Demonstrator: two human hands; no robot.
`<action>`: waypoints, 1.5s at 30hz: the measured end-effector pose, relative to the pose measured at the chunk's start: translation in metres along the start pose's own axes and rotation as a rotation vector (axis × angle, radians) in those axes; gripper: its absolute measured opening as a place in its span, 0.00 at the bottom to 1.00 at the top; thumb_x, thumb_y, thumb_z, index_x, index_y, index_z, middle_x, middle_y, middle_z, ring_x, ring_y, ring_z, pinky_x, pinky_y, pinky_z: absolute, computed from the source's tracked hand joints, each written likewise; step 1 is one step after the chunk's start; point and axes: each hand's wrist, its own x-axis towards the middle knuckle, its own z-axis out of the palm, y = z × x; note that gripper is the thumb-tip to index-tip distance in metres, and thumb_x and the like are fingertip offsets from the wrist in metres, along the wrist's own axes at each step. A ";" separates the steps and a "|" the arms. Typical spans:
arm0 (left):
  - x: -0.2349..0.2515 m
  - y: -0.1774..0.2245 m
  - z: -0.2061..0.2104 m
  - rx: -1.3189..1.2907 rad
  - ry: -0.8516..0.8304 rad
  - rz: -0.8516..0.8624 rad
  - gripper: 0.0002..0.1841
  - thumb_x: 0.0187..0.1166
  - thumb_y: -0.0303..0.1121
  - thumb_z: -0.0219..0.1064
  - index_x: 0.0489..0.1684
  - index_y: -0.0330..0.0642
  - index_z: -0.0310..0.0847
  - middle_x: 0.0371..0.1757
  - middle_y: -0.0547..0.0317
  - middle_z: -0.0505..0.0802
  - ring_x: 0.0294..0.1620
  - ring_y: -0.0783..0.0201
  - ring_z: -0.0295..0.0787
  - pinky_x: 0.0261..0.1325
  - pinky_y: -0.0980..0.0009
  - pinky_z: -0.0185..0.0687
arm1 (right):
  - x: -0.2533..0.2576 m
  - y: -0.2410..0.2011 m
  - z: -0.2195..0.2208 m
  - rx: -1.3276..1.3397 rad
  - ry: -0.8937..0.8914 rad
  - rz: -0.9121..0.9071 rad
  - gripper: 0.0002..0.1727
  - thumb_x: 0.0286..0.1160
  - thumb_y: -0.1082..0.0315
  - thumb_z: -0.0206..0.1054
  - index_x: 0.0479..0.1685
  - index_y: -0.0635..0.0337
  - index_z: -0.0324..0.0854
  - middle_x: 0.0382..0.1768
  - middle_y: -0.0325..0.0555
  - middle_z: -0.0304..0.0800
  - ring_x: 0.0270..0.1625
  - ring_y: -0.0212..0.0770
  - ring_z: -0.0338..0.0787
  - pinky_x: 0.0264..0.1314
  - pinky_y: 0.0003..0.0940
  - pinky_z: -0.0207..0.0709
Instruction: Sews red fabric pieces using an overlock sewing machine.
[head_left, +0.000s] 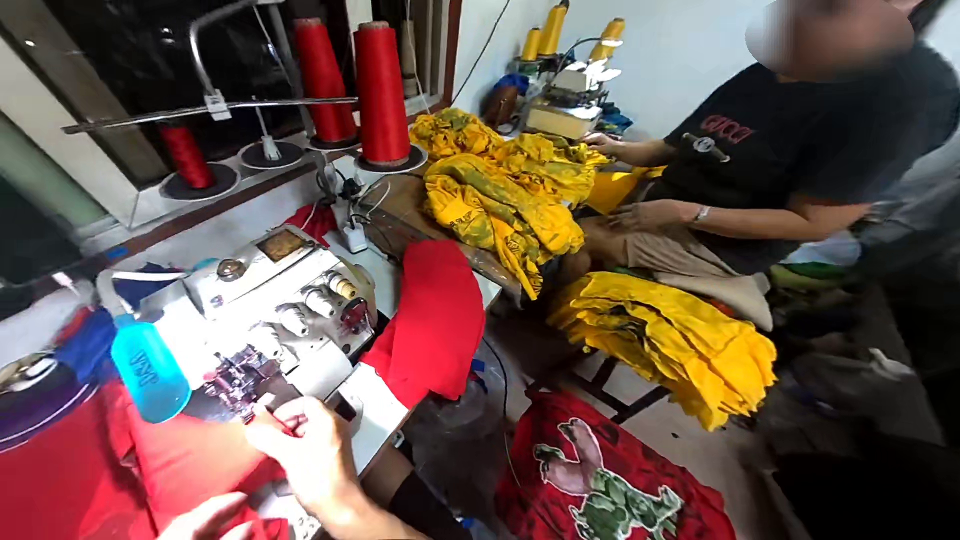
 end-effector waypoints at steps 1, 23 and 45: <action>-0.006 -0.007 0.009 0.012 -0.024 -0.011 0.10 0.78 0.28 0.72 0.47 0.28 0.89 0.47 0.41 0.95 0.51 0.59 0.94 0.61 0.62 0.90 | 0.000 0.002 -0.008 0.016 -0.048 0.044 0.18 0.64 0.57 0.81 0.46 0.61 0.91 0.39 0.45 0.94 0.41 0.36 0.91 0.49 0.37 0.86; -0.005 0.040 0.028 -0.005 0.429 -0.128 0.13 0.67 0.29 0.79 0.49 0.48 0.92 0.41 0.70 0.95 0.35 0.76 0.91 0.40 0.77 0.90 | -0.048 -0.003 -0.043 0.226 -0.411 -0.041 0.09 0.76 0.70 0.73 0.50 0.56 0.94 0.33 0.42 0.96 0.33 0.32 0.92 0.40 0.28 0.87; -0.009 0.024 0.011 -0.098 0.522 -0.438 0.01 0.75 0.29 0.75 0.37 0.46 0.92 0.38 0.66 0.92 0.34 0.73 0.88 0.38 0.77 0.86 | -0.068 0.029 -0.046 -0.040 -0.271 -0.371 0.10 0.66 0.57 0.81 0.27 0.52 0.93 0.43 0.35 0.93 0.37 0.25 0.90 0.39 0.19 0.87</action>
